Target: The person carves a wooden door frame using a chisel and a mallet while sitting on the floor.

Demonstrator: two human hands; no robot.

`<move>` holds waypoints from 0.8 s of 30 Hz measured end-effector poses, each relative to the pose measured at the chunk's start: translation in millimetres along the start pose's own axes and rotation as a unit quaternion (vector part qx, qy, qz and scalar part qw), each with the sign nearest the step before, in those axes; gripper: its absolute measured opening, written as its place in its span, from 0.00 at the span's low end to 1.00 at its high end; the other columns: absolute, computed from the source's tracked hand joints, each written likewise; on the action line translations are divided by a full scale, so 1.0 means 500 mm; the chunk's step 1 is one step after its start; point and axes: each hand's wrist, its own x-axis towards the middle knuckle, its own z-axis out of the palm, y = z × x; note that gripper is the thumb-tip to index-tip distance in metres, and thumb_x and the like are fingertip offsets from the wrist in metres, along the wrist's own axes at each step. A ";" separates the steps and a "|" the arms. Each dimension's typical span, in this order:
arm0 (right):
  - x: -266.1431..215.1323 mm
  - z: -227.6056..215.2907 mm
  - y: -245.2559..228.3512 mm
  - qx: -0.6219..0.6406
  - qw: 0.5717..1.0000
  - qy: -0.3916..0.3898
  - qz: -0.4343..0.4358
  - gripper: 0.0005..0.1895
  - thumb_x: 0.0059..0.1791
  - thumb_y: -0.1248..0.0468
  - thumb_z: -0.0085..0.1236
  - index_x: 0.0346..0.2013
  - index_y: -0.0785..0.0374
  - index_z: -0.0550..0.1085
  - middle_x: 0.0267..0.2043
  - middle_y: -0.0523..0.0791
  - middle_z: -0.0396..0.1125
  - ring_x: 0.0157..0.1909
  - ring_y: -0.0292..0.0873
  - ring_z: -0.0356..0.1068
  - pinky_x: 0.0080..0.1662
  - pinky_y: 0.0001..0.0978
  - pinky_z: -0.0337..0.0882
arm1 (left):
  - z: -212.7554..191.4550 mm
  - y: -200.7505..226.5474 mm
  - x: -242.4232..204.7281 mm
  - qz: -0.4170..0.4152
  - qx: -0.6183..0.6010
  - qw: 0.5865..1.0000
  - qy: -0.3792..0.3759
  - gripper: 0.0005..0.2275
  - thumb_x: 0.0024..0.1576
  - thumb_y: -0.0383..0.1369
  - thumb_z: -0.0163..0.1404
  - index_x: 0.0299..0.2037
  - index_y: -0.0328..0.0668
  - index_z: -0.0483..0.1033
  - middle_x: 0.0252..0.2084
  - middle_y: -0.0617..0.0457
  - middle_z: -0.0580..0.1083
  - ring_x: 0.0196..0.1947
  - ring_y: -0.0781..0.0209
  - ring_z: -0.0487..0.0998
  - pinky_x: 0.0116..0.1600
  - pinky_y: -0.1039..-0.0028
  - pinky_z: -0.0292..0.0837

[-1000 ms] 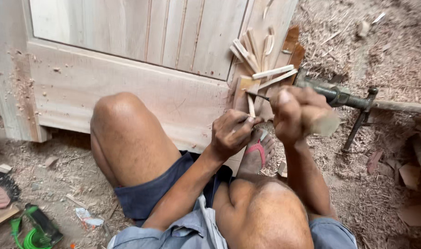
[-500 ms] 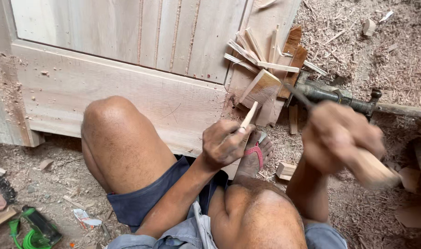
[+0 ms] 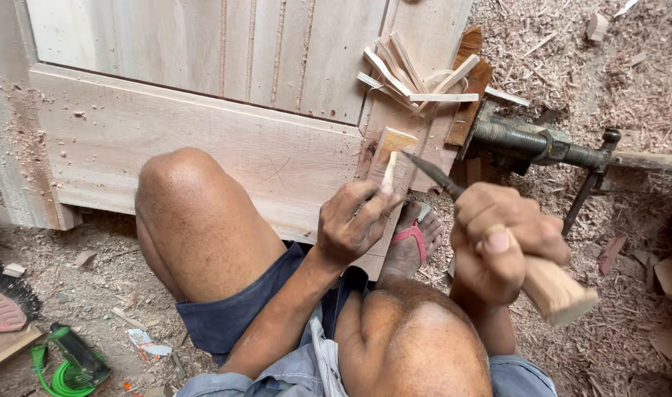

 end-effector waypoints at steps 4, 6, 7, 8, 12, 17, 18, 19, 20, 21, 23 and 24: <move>-0.009 0.003 -0.037 -0.043 0.998 -0.049 0.026 0.06 0.46 0.72 0.45 0.25 0.62 0.61 0.16 0.41 0.55 0.14 0.34 0.54 0.19 0.31 0.61 | 0.024 -0.002 -0.015 -0.006 -0.027 1.000 -0.005 0.10 0.58 0.20 0.58 0.49 0.33 0.77 0.46 0.46 0.74 0.43 0.51 0.81 0.44 0.69 0.83; -0.011 0.011 -0.048 -0.042 0.997 -0.062 0.033 0.07 0.46 0.70 0.46 0.25 0.63 0.61 0.15 0.41 0.55 0.14 0.34 0.54 0.19 0.31 0.62 | 0.048 -0.007 -0.019 0.005 -0.042 0.999 0.017 0.09 0.58 0.23 0.61 0.46 0.36 0.77 0.45 0.46 0.74 0.41 0.55 0.81 0.40 0.74 0.83; -0.009 0.017 -0.060 -0.036 0.997 -0.061 0.019 0.07 0.46 0.69 0.47 0.24 0.62 0.61 0.14 0.40 0.55 0.14 0.33 0.53 0.19 0.30 0.61 | 0.059 -0.006 -0.021 0.007 -0.048 0.998 0.027 0.09 0.58 0.25 0.63 0.45 0.37 0.77 0.45 0.46 0.75 0.40 0.57 0.81 0.38 0.76 0.84; -0.003 0.024 -0.064 -0.030 0.998 -0.060 0.006 0.08 0.45 0.67 0.48 0.23 0.61 0.61 0.13 0.39 0.55 0.14 0.31 0.53 0.18 0.29 0.61 | 0.066 -0.007 -0.023 0.015 -0.043 0.999 0.030 0.09 0.59 0.26 0.62 0.45 0.36 0.77 0.45 0.46 0.74 0.41 0.56 0.81 0.39 0.75 0.84; 0.044 0.064 -0.100 -0.110 0.988 -0.079 0.076 0.11 0.50 0.66 0.49 0.24 0.59 0.62 0.15 0.41 0.58 0.14 0.35 0.56 0.18 0.31 0.64 | 0.077 -0.003 -0.016 0.020 -0.044 0.998 0.030 0.09 0.58 0.26 0.63 0.43 0.32 0.77 0.41 0.48 0.72 0.39 0.57 0.80 0.36 0.72 0.82; 0.082 0.085 -0.096 -0.127 0.977 -0.110 0.128 0.12 0.50 0.66 0.48 0.23 0.62 0.62 0.15 0.43 0.60 0.14 0.38 0.59 0.21 0.36 0.65 | 0.050 0.010 -0.008 0.003 -0.039 0.999 0.016 0.09 0.55 0.24 0.63 0.40 0.33 0.76 0.39 0.46 0.73 0.36 0.55 0.79 0.35 0.67 0.79; 0.070 0.085 -0.111 -0.121 0.977 -0.110 0.135 0.12 0.50 0.67 0.48 0.22 0.63 0.61 0.15 0.43 0.60 0.14 0.39 0.60 0.22 0.36 0.67 | 0.035 0.027 -0.015 -0.004 -0.030 1.000 0.003 0.09 0.54 0.23 0.63 0.41 0.33 0.77 0.39 0.46 0.74 0.36 0.53 0.79 0.35 0.66 0.78; 0.079 0.078 -0.094 -0.112 0.980 -0.120 0.113 0.13 0.50 0.68 0.48 0.22 0.64 0.61 0.15 0.43 0.61 0.14 0.39 0.61 0.22 0.37 0.68 | 0.043 0.012 0.011 0.015 -0.018 1.000 0.008 0.09 0.54 0.22 0.62 0.42 0.33 0.77 0.40 0.45 0.74 0.35 0.52 0.78 0.35 0.65 0.77; 0.087 0.069 -0.082 -0.103 0.982 -0.130 0.091 0.13 0.50 0.69 0.48 0.21 0.65 0.61 0.15 0.43 0.61 0.14 0.40 0.62 0.22 0.37 0.70 | 0.051 0.003 0.037 0.021 -0.038 0.999 0.019 0.09 0.55 0.23 0.63 0.42 0.34 0.77 0.40 0.46 0.74 0.36 0.53 0.79 0.36 0.66 0.78; 0.083 0.062 -0.070 -0.060 0.989 -0.124 0.055 0.12 0.49 0.68 0.49 0.21 0.64 0.62 0.14 0.43 0.62 0.14 0.38 0.62 0.22 0.36 0.70 | 0.052 0.006 0.045 0.016 -0.062 0.998 0.022 0.09 0.55 0.23 0.63 0.42 0.35 0.76 0.40 0.47 0.74 0.36 0.54 0.80 0.37 0.68 0.79; 0.064 0.048 -0.060 0.028 0.994 -0.108 0.005 0.11 0.48 0.68 0.50 0.20 0.62 0.64 0.14 0.42 0.64 0.14 0.35 0.62 0.22 0.32 0.70 | 0.051 0.004 0.048 0.013 -0.066 0.998 0.004 0.09 0.56 0.22 0.62 0.43 0.35 0.76 0.40 0.47 0.74 0.37 0.53 0.80 0.37 0.67 0.78; 0.054 0.043 -0.035 -0.053 0.991 -0.123 0.019 0.11 0.49 0.70 0.49 0.22 0.63 0.63 0.16 0.46 0.63 0.16 0.40 0.63 0.24 0.35 0.70 | 0.046 0.006 0.042 0.016 -0.046 0.999 -0.016 0.10 0.55 0.21 0.61 0.45 0.33 0.77 0.40 0.47 0.74 0.36 0.52 0.79 0.37 0.65 0.77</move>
